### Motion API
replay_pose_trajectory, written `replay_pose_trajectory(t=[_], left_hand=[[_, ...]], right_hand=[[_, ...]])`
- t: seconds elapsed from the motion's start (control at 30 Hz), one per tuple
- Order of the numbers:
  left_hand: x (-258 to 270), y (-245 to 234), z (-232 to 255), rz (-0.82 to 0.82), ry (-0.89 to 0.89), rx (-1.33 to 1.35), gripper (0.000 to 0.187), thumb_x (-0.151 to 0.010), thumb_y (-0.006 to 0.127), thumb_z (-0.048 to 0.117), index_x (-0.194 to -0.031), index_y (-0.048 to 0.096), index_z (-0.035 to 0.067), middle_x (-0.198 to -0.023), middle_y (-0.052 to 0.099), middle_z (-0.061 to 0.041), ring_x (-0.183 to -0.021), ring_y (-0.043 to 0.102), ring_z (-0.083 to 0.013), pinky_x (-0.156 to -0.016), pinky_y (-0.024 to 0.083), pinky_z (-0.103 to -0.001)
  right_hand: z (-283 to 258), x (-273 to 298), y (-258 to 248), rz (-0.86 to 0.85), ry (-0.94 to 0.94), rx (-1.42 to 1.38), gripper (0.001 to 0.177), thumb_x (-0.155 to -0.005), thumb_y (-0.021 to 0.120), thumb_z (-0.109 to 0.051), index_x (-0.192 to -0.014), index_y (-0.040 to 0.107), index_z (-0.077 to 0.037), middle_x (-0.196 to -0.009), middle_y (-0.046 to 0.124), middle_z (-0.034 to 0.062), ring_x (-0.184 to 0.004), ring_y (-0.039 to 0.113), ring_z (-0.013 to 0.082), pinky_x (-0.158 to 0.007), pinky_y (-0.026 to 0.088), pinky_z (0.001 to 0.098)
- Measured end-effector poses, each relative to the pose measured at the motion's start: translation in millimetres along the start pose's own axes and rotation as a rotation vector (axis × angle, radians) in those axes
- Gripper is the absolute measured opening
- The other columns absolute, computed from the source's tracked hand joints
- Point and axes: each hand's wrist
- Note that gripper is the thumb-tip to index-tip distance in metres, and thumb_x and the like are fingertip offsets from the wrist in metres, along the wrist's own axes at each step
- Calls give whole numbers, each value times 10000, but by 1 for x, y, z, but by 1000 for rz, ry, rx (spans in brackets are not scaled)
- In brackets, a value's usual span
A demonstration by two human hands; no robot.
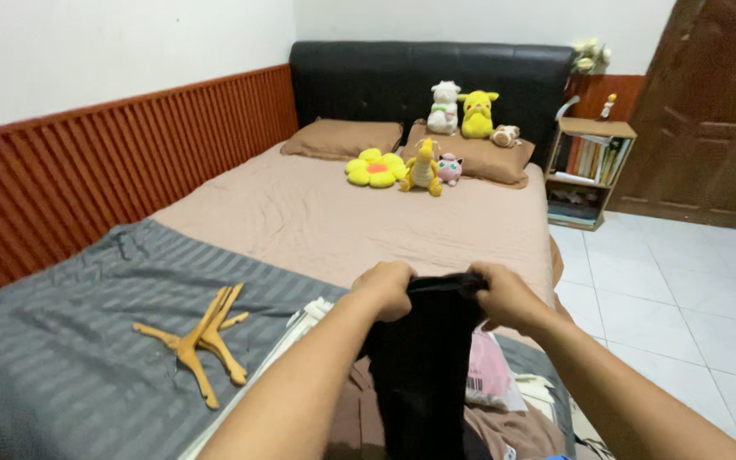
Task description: The person folds several items of clothing including a black top, brown pants, and a grey towel, then places them into a storage cabinet before hanging a pink shirt and blue pants on wooden hangers.
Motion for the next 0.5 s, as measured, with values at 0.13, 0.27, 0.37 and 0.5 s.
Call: replay_pose_trajectory(t=[0.13,0.27,0.37,0.5], left_hand=[[-26,-75,25,498,-17,-147,311,-799,680,19,-1051,754,187,-1053,723,-117,-1070,671,-330,-889,505,-483],[-19,-152,36,769,142,-215,391,-782,686,-2,-1120,723,190,-1089,689,-62,-1083,632,-285,-990,426,-452],[7,-171,27,869,293,-138,441,-732,671,-34,-1122,726,163,-1089,706,-70,-1079,646,-291,-982,446,-457],[57,-151,2,558,266,11,289,-800,676,5,-1064,736,106,-1079,721,-159,-1074,657,-372,-892,511,-497]], right_hand=[[-50,-42,-28,565,-353,40,344,-811,533,155,-1078,661,-20,-887,719,137,-787,691,169,-707,571,303],[-108,-52,-62,516,-674,-330,282,-899,627,92,-1140,656,-52,-1008,677,11,-916,623,99,-797,534,261],[-124,-27,-68,311,-695,-484,215,-962,654,24,-1165,652,-48,-1044,669,-4,-967,615,91,-860,518,265],[-106,17,-47,15,-628,-402,297,-874,659,9,-1163,659,-59,-1078,699,-16,-1000,654,84,-888,550,264]])
Point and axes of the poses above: each hand's wrist, its own x-axis away from the middle knuckle, its own y-axis out of the palm, z = x × y
